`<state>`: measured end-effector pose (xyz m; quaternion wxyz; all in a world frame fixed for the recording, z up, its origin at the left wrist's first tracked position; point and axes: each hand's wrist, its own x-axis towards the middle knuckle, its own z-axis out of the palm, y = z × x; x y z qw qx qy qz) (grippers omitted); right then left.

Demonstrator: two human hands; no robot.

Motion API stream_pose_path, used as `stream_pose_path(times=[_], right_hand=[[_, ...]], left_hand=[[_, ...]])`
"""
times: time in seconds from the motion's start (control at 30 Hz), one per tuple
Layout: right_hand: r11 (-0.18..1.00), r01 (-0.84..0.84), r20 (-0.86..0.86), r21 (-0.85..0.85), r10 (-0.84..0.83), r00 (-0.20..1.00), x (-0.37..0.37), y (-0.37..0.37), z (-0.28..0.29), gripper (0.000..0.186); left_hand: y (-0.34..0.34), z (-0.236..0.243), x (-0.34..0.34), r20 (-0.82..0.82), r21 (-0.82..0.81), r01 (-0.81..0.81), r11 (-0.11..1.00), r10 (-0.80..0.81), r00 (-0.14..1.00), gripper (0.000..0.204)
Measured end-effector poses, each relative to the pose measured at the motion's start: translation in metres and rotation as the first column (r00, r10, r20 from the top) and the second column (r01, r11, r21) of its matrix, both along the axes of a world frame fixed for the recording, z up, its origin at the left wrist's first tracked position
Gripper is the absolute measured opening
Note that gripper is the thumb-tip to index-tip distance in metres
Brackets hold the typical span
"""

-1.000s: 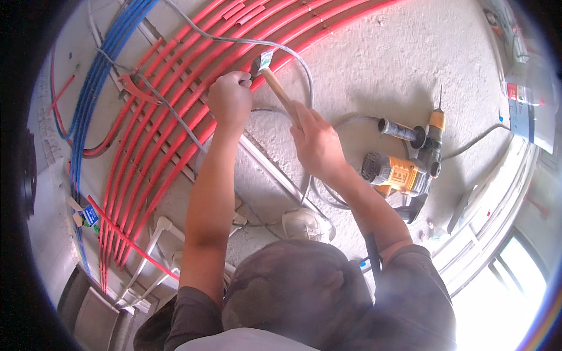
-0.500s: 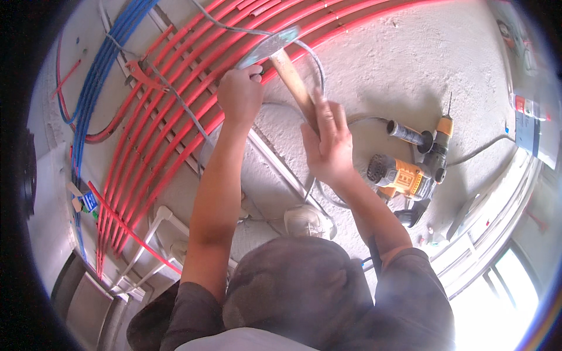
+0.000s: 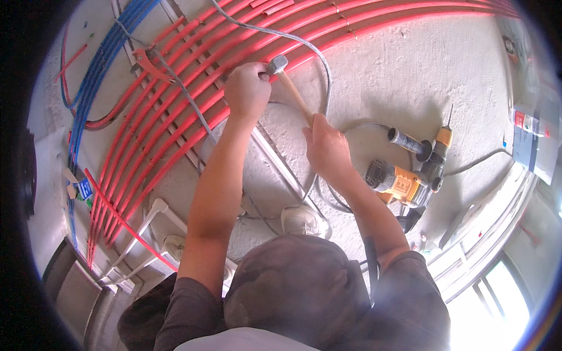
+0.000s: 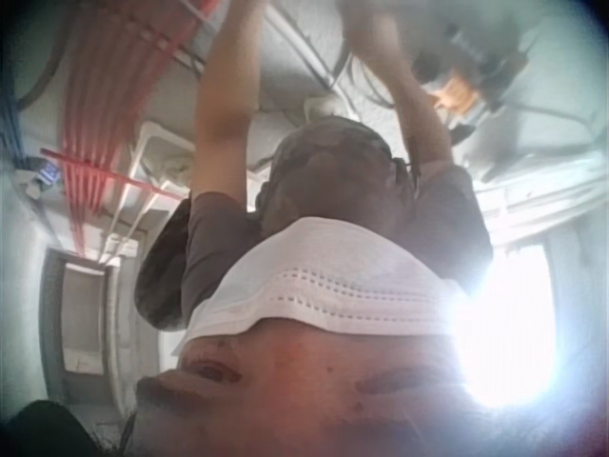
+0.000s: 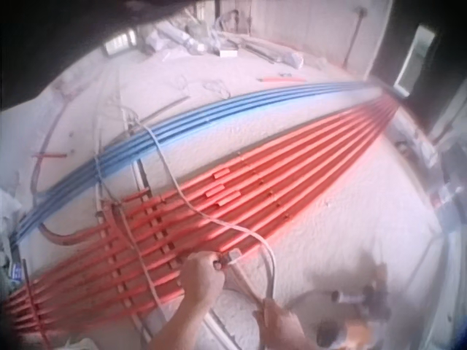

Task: The person installs red and blue plastic pipes along a wall. They use a power drill to create holes, a hammer to secure clips, and pliers to cut and adjust the pipes. The person arranges the pipes in parallel lines and secures them with clips.

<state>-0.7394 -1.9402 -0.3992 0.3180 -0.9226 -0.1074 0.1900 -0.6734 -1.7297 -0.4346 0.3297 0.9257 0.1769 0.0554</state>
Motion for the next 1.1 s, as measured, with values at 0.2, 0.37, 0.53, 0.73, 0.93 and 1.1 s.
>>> stream_pose_path(times=[0.2, 0.37, 0.53, 0.73, 0.93, 1.1], right_hand=[[0.991, 0.070, -0.029, 0.116, -0.067, 0.997, 0.006, -0.005, 0.030, 0.032], [0.986, 0.033, 0.123, 0.166, -0.054, 0.991, 0.006, -0.005, 0.031, 0.034], [0.991, 0.079, 0.148, 0.107, -0.095, 0.984, -0.001, -0.002, 0.028, 0.035], [0.993, 0.080, 0.153, 0.082, -0.092, 0.984, -0.004, 0.001, 0.023, 0.035], [0.998, -0.009, 0.241, -0.058, 0.023, 0.970, -0.005, 0.002, -0.011, 0.039], [0.981, 0.125, 0.189, 0.146, -0.151, 0.970, -0.011, 0.009, 0.012, 0.039]], left_hand=[[-0.002, -0.005, -0.030, 0.166, 0.070, -0.035, 0.997, 0.023, 0.986, 0.025], [0.001, -0.031, -0.060, 0.359, 0.072, -0.011, 0.997, -0.016, 0.933, 0.028], [-0.003, -0.037, -0.058, 0.420, 0.155, -0.069, 0.986, -0.002, 0.907, 0.030], [-0.005, -0.044, -0.059, 0.422, 0.180, -0.101, 0.978, 0.016, 0.906, 0.030], [-0.004, -0.045, -0.058, 0.424, 0.164, -0.105, 0.981, 0.026, 0.905, 0.029], [-0.006, -0.045, -0.058, 0.433, 0.187, -0.118, 0.975, 0.025, 0.901, 0.030]])
